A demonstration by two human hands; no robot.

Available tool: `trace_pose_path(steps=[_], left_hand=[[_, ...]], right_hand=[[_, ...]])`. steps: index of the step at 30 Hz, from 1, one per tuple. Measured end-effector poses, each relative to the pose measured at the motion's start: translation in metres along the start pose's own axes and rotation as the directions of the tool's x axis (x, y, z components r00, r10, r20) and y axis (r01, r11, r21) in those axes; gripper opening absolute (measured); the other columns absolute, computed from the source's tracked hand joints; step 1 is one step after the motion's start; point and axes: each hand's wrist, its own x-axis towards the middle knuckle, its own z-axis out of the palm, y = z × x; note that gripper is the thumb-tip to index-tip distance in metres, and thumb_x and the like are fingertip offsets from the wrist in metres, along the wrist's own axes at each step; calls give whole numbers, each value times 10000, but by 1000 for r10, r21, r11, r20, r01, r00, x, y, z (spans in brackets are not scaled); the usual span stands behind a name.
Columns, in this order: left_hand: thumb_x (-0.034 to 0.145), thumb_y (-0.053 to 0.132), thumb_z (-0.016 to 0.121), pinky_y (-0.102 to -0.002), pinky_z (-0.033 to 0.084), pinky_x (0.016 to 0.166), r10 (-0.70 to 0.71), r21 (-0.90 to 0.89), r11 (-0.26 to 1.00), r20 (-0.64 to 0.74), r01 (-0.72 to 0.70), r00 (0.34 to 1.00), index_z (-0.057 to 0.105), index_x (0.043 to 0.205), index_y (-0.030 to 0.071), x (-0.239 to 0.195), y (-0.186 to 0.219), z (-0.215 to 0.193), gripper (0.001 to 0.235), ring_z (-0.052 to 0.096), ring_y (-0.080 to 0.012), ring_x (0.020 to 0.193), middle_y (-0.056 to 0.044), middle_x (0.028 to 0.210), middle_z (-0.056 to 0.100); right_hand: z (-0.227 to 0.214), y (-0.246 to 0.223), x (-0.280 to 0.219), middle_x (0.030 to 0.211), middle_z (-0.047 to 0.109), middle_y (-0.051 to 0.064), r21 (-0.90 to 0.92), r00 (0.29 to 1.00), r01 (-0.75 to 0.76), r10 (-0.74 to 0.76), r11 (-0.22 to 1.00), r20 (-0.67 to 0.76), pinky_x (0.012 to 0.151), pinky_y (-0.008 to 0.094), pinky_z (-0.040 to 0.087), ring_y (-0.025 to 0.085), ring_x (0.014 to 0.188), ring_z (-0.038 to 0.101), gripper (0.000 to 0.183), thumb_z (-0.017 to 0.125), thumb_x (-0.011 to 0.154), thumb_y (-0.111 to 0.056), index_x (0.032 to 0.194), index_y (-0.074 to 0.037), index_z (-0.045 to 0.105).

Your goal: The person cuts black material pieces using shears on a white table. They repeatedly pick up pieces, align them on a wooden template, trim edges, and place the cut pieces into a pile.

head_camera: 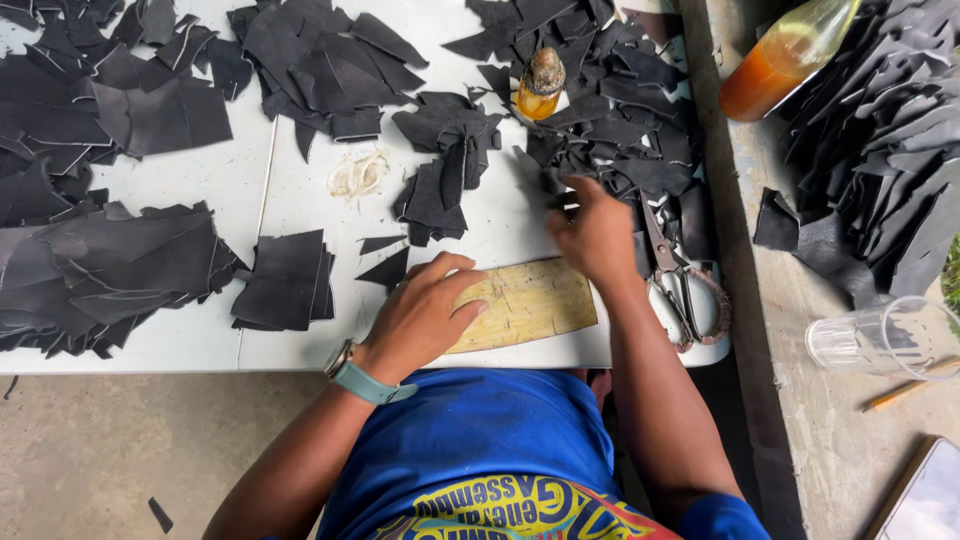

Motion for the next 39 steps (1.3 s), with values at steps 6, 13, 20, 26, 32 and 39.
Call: trace_pose_path(steps=[6,13,20,26,32,39], left_hand=[[911,218,762,-350,584,900,-88,-458,888,-76,43,993,657,1244,-2,59,-11,44,413,723,-245,1045,-138,1139,718],[933,127,740,-337,603,677,-351,-886,372,143,278,925,669,1106,-49,112,-3,91,257,687,-190,840,-111,980,727],[931,15,724,-319,621,834,-244,-838,545,-202,-38,948,671,1026,-35,90,-39,65,120,725,-186,924,-77,1030,737],[1011,19,599,-276,513,1013,-99,-856,517,-73,-11,992,764,1206,3,55,-36,39,255,634,-164,1218,-75,1379,661],[856,-78,710,-245,581,896,-208,-791,609,-100,49,973,680,1236,14,54,-27,46,392,654,-118,1124,-75,1397,586],[862,-63,724,-226,552,824,-305,-794,594,-78,126,949,592,1376,24,50,-40,50,538,660,-111,975,-153,1131,708]], right_hand=[[-32,51,-25,905,694,75,857,899,-375,364,353,244,700,275,652,106,758,692,277,688,947,59,1222,28,681],[-31,40,-34,936,741,84,850,875,-426,382,309,299,641,253,615,121,762,717,252,719,920,36,1167,8,680],[-42,54,-6,934,738,88,805,911,-343,381,483,160,634,258,594,148,771,727,181,712,977,-21,1154,9,687],[-45,56,-8,912,735,107,876,879,-426,333,227,341,731,292,649,173,828,757,251,650,955,-39,1200,9,680],[-20,64,0,1019,727,135,721,907,-394,368,570,204,761,298,632,172,887,718,282,710,987,-27,1248,70,666],[-62,48,19,1258,676,190,265,943,-331,304,906,136,862,335,584,208,1013,727,557,797,909,-99,1380,44,537]])
